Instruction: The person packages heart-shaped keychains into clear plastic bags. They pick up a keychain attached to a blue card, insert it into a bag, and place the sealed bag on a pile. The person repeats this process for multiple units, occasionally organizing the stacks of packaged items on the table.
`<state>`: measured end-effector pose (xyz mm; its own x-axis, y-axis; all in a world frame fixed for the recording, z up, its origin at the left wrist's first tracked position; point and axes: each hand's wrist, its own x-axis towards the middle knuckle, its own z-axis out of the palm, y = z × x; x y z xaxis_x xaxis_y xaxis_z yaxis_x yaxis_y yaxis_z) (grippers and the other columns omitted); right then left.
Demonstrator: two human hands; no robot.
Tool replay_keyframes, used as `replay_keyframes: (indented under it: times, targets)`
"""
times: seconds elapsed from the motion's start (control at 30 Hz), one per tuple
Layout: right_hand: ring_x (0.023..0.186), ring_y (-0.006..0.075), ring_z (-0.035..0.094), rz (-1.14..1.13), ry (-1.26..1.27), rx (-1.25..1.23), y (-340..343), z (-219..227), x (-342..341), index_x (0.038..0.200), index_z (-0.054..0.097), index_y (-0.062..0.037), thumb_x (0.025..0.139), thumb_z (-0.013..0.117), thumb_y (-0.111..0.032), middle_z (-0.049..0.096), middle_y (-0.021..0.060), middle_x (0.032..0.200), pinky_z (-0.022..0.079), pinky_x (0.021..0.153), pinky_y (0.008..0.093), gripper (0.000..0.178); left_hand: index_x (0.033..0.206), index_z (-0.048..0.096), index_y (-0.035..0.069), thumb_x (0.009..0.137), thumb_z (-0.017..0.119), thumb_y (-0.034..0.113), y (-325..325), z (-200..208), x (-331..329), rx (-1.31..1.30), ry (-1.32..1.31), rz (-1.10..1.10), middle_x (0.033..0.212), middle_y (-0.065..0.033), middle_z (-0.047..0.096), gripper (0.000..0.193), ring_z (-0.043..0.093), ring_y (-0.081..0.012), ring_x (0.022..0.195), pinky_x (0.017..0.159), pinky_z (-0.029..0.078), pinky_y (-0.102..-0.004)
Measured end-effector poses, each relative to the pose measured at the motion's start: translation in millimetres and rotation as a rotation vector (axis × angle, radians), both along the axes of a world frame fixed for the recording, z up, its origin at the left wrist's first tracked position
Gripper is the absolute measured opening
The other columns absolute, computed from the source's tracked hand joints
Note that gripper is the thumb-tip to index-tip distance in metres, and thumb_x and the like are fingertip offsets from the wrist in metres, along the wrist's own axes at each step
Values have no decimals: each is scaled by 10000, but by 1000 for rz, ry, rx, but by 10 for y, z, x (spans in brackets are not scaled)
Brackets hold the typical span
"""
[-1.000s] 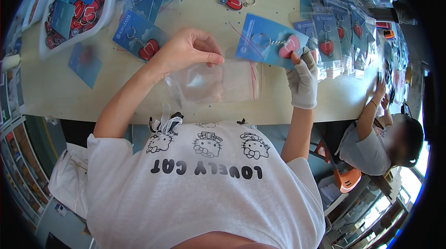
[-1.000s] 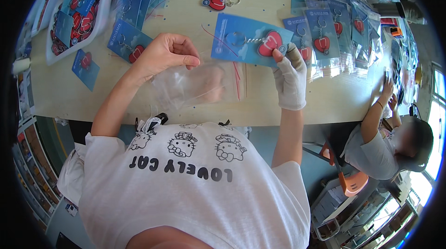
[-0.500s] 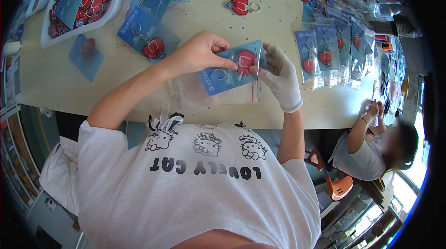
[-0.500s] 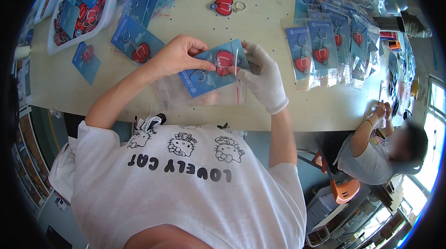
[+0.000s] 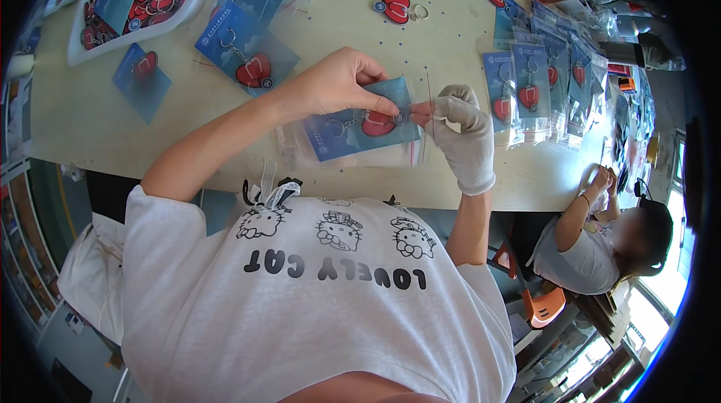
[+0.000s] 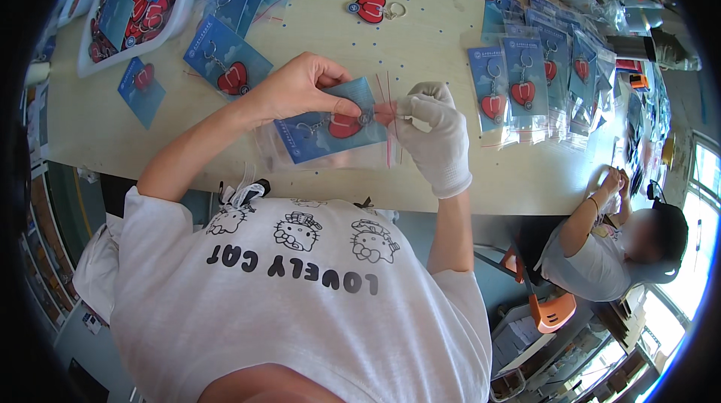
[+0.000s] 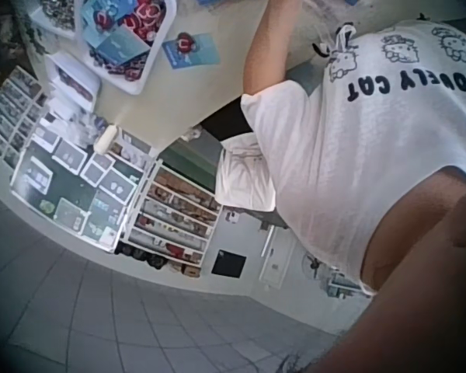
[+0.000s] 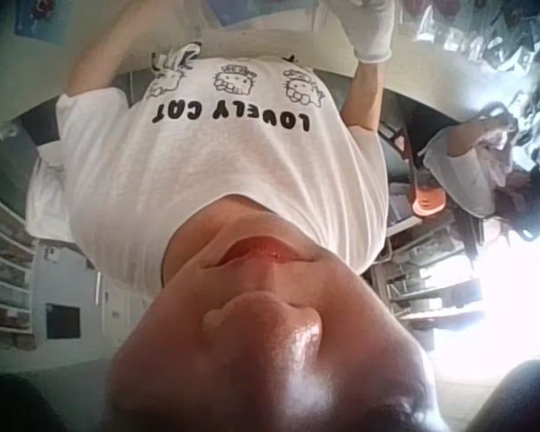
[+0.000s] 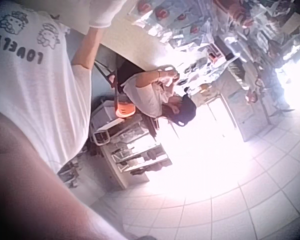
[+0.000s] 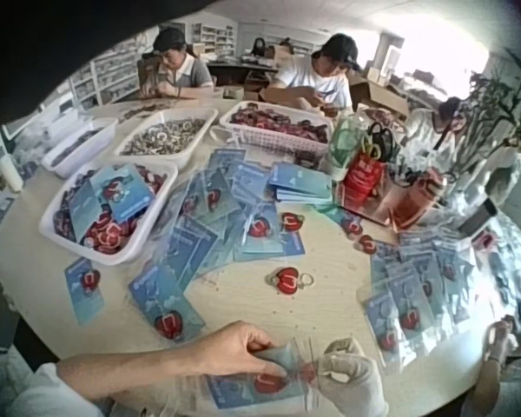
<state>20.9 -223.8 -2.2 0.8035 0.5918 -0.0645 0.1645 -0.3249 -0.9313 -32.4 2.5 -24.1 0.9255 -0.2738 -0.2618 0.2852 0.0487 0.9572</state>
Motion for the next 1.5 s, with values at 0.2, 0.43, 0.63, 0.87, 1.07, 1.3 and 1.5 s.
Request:
replay_keyframes:
  times: [0.2,0.43,0.63,0.87,1.07,1.3,1.5]
  targets:
    - [831,149,581,49,48,51,-39,0,48,902,677,34,783,644,4,566,96,1013,512,711,271,128,899,681,-34,781,756,80,-20,42,41,-3,-20,-58,789,-23,685,181,573,-40,686,633,458,-208]
    - [755,92,546,57,110,-104,-291,0,61,1080,587,76,811,657,-48,630,58,914,439,675,234,304,875,674,-42,750,769,140,-227,329,283,380,-223,-73,756,-73,694,240,586,-73,646,631,467,-250]
    - [743,76,602,-686,64,218,-1066,82,382,1050,640,23,858,615,-30,653,29,827,447,613,215,200,1233,542,12,788,752,230,-234,362,707,509,-816,312,1142,-156,637,538,615,-251,1063,909,463,-332]
    - [852,192,633,-1134,-528,-628,-1677,-15,730,1099,623,-12,868,651,-151,653,101,975,486,712,302,272,1221,570,8,846,683,271,369,48,1010,949,-710,264,1256,-136,581,472,464,-303,1260,1041,371,-411]
    - [1027,331,590,-508,-826,-375,-642,307,1231,1136,613,-49,826,647,-149,633,153,1104,454,890,386,327,1354,453,49,866,616,410,122,-275,771,1184,-753,-17,1427,-137,398,629,216,-320,1407,1141,136,-511]
    - [1200,351,472,-236,-809,-879,295,-456,2035,1275,471,12,851,584,-403,523,204,1255,338,1027,463,604,1334,466,25,898,583,371,52,-185,821,1206,-808,58,1417,-151,406,569,247,-314,1393,1138,147,-506]
    - [1284,383,394,164,-866,-382,506,-406,1125,1298,448,9,804,646,-275,451,200,1349,308,1068,461,603,1257,526,-8,927,538,175,159,-191,1228,993,-789,193,1303,-164,520,378,385,-320,1303,1084,292,-436]
